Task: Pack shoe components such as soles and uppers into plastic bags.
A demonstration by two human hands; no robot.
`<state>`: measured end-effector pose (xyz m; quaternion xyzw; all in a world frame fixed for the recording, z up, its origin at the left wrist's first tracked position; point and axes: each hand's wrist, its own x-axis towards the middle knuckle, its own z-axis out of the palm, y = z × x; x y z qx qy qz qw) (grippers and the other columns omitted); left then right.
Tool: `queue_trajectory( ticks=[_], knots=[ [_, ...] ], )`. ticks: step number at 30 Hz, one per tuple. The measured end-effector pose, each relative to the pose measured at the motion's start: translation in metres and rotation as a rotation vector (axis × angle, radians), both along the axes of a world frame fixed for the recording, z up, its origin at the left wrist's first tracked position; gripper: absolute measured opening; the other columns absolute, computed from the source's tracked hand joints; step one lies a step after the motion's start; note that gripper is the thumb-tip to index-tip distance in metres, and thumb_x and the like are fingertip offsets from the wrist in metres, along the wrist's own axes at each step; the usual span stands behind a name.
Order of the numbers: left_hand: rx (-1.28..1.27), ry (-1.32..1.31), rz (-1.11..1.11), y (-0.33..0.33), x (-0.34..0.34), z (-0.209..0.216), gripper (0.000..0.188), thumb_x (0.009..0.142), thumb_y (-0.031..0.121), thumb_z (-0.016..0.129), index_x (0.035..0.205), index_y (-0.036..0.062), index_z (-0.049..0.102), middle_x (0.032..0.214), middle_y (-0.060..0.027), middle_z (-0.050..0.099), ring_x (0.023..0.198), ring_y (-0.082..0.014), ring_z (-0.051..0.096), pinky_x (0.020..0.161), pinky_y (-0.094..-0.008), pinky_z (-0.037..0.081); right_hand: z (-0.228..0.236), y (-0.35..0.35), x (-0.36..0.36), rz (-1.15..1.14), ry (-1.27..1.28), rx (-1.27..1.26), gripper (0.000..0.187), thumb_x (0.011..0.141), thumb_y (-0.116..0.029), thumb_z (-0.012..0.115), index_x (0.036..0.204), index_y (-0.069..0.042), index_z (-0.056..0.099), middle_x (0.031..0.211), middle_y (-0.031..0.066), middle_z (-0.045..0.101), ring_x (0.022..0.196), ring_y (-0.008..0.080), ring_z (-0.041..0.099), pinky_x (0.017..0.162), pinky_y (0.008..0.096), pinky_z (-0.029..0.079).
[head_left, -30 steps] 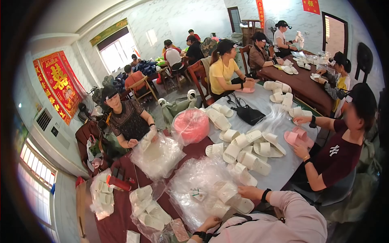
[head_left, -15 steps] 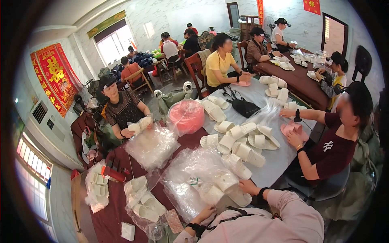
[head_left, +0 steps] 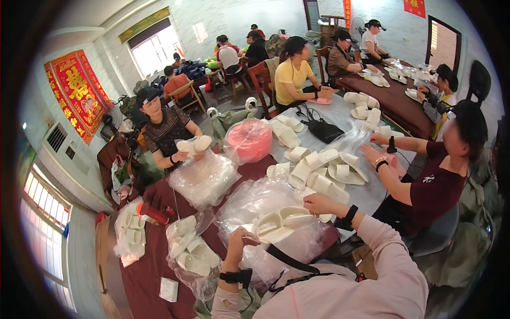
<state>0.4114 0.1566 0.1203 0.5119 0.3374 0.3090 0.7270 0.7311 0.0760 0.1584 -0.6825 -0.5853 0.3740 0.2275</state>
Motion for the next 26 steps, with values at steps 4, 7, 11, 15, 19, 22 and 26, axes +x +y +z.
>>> queue_trajectory(
  ticks=[4,7,11,15,19,22,26],
  knots=[
    [-0.096,-0.064,0.0,0.003,-0.024,0.04,0.025,0.088,0.025,0.039,0.074,0.0058,0.046,0.07,-0.0152,0.06,0.051,-0.0218,0.058,0.049,-0.0291,0.049,0.046,0.002,-0.013,-0.028,0.446,0.006,0.024,0.083,-0.018,0.042,0.068,-0.003,0.052,0.056,0.0095,0.059,0.042,0.0133,0.053,0.043,0.0245,0.043],
    [-0.173,-0.144,0.009,0.015,-0.042,0.06,0.021,0.088,0.022,0.04,0.075,0.0065,0.046,0.07,-0.0149,0.06,0.05,-0.0211,0.058,0.048,-0.0283,0.049,0.071,0.012,-0.013,-0.044,0.645,0.076,0.024,0.084,-0.017,0.042,0.067,-0.003,0.051,0.055,0.0109,0.059,0.039,0.0123,0.049,0.04,0.0231,0.04],
    [0.007,-0.224,-0.074,0.007,-0.042,0.118,0.015,0.088,0.015,0.039,0.083,0.0032,0.047,0.072,-0.0121,0.06,0.059,-0.0197,0.06,0.051,-0.0293,0.049,0.099,0.018,-0.015,-0.015,0.733,0.178,0.022,0.085,-0.018,0.044,0.068,-0.004,0.05,0.055,0.011,0.059,0.037,0.0117,0.046,0.038,0.023,0.038],
    [0.08,-0.373,-0.051,0.005,-0.048,0.131,0.012,0.087,0.011,0.042,0.085,0.0015,0.049,0.078,-0.0067,0.057,0.074,-0.0172,0.059,0.073,-0.0305,0.047,0.112,0.013,-0.022,-0.047,0.837,0.234,0.021,0.084,-0.016,0.045,0.067,-0.004,0.047,0.054,0.0091,0.055,0.04,0.0145,0.049,0.038,0.0239,0.038],
    [0.094,-0.363,-0.004,-0.014,-0.055,0.142,0.017,0.083,0.011,0.048,0.096,-0.0008,0.053,0.076,-0.0068,0.058,0.079,-0.018,0.058,0.072,-0.0351,0.048,0.116,0.0,-0.03,-0.036,0.924,0.235,0.021,0.083,-0.016,0.047,0.064,-0.007,0.042,0.051,0.0034,0.043,0.041,0.0158,0.05,0.038,0.0253,0.039],
    [0.82,-0.286,-0.16,-0.019,-0.068,0.131,0.025,0.088,0.004,0.044,0.111,-0.0005,0.052,0.109,-0.01,0.051,0.086,-0.0209,0.054,0.08,-0.0394,0.044,0.118,-0.007,-0.027,-0.035,0.99,0.229,0.019,0.082,-0.015,0.046,0.065,-0.007,0.04,0.051,0.0035,0.042,0.041,0.016,0.049,0.037,0.0256,0.038],
    [0.743,-0.249,-0.101,-0.031,-0.073,0.137,0.026,0.088,0.004,0.045,0.113,0.0015,0.052,0.118,-0.0092,0.045,0.093,-0.0205,0.051,0.083,-0.0374,0.042,0.11,0.005,-0.029,-0.003,0.92,0.221,0.018,0.081,-0.016,0.046,0.067,-0.007,0.041,0.052,0.0059,0.047,0.04,0.0164,0.05,0.038,0.0258,0.039]
  ],
)
